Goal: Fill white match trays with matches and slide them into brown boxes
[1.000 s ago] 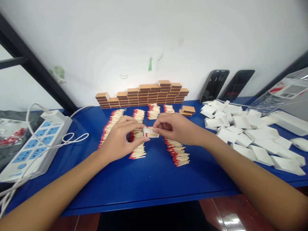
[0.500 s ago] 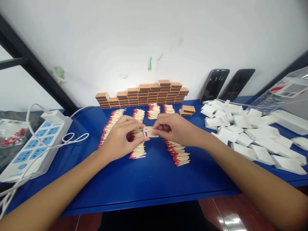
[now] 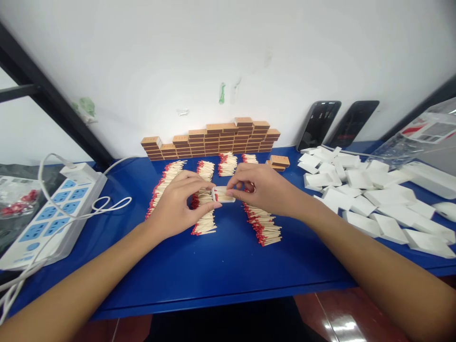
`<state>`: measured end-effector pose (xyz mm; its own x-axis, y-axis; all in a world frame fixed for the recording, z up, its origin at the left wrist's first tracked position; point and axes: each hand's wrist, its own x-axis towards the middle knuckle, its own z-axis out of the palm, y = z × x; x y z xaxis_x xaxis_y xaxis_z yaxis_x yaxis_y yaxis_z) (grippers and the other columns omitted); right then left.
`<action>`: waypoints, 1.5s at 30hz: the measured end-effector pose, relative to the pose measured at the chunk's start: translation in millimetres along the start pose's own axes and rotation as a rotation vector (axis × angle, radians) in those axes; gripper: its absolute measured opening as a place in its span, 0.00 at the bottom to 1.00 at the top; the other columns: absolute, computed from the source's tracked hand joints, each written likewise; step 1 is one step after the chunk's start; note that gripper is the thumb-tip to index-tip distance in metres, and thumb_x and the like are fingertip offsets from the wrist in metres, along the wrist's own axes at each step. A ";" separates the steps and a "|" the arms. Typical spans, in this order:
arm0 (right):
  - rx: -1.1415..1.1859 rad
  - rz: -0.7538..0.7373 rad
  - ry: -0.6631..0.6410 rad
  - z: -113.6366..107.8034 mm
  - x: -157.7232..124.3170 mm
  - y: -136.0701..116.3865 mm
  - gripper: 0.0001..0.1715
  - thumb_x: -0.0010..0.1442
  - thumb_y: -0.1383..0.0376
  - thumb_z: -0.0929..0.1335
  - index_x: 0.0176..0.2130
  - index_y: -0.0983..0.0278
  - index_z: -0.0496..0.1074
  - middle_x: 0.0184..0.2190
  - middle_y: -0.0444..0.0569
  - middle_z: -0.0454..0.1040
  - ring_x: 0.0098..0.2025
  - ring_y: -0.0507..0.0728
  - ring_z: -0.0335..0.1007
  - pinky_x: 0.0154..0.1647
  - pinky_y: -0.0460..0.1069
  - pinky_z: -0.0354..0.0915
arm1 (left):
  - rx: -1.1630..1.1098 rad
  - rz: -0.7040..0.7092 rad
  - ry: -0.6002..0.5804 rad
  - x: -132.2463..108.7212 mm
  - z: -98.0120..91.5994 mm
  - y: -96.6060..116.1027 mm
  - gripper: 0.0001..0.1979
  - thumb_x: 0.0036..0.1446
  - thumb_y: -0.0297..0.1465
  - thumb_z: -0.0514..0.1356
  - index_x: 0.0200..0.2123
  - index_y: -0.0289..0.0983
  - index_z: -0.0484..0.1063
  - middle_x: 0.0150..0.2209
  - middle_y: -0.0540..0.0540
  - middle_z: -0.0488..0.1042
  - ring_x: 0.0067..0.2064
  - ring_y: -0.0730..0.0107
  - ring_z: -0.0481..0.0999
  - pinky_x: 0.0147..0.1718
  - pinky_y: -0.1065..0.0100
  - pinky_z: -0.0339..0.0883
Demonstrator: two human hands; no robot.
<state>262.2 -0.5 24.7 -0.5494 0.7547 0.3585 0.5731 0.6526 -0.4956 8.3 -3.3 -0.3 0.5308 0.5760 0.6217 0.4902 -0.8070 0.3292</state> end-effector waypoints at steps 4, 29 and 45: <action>-0.046 0.008 -0.016 -13.2 0.4 -0.5 0.10 0.66 0.61 0.71 0.35 0.63 0.80 0.30 0.46 0.75 0.33 0.53 0.67 0.35 0.50 0.59 | 0.010 -0.004 0.005 0.3 -0.8 -0.8 0.17 0.59 0.38 0.72 0.48 0.39 0.80 0.44 0.43 0.82 0.49 0.58 0.77 0.51 0.56 0.73; -0.057 0.313 -0.607 -50.8 -13.8 28.8 0.08 0.60 0.60 0.70 0.30 0.59 0.77 0.27 0.46 0.78 0.27 0.55 0.70 0.24 0.50 0.59 | 0.038 0.021 0.014 1.0 -2.3 -4.4 0.15 0.60 0.38 0.72 0.47 0.39 0.80 0.42 0.43 0.83 0.47 0.58 0.77 0.49 0.55 0.74; -0.077 0.320 -0.560 -46.0 -15.9 34.4 0.06 0.57 0.61 0.72 0.30 0.58 0.79 0.25 0.45 0.76 0.24 0.54 0.67 0.22 0.50 0.56 | 0.045 0.029 0.013 0.9 -2.4 -3.9 0.15 0.59 0.38 0.72 0.47 0.39 0.79 0.42 0.43 0.83 0.47 0.58 0.77 0.49 0.54 0.74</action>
<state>318.7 13.0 38.3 -0.5662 0.7771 -0.2749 0.7917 0.4201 -0.4435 5.3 0.1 0.7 0.5362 0.5502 0.6401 0.5050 -0.8168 0.2790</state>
